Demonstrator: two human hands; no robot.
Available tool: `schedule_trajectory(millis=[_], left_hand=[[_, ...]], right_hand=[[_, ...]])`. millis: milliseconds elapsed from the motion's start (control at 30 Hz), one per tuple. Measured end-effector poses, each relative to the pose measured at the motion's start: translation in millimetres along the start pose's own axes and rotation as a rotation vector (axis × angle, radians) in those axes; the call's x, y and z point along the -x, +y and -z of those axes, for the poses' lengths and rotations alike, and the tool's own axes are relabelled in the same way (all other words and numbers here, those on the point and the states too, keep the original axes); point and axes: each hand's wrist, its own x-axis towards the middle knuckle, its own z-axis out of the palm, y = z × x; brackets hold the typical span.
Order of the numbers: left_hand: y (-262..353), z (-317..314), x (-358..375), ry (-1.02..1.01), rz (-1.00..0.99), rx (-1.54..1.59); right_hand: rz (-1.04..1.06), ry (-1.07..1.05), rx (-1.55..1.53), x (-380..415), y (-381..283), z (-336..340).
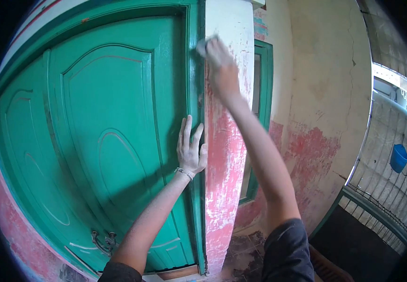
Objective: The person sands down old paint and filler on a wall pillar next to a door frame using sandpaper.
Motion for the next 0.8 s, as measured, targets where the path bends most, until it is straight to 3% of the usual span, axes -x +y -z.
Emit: schedule_trajectory(millis=[67,167,300,367,433,533,567,600,633,800], left_hand=[[1,-1,1,-0.001,0.001,-0.012],[1,-5,4,0.016,0.015,-0.025],[-1,-5,1,0.034,0.017,-0.007],[-5,-8,2,0.071,-0.016,-0.005],[-7,-7,2,0.054,-0.021,-0.013],[-4,-7,3,0.044,-0.021,-0.002],[-5,-6,0,0.049,-0.020,0.002],[-3,-6,1,0.049,-0.015,0.006],[0,-4,1,0.036,0.001,-0.005],[1,-7,1,0.011,0.024,-0.049]], right_hand=[[-0.046,-0.064,-0.038,56,-21,17],[-0.039,-0.096,-0.028,62,-23,23],[0.089,0.056,0.015,-40,28,-23],[-0.067,-0.093,0.074,-101,54,-37],[-0.047,0.016,-0.071,-148,62,-44],[-0.048,0.021,-0.072,-129,47,-33],[-0.115,-0.074,-0.178,-114,34,-19],[-0.008,0.047,-0.047,-77,42,-27],[0.079,0.022,0.042,-47,37,-22],[-0.056,-0.166,-0.026,93,-41,29]])
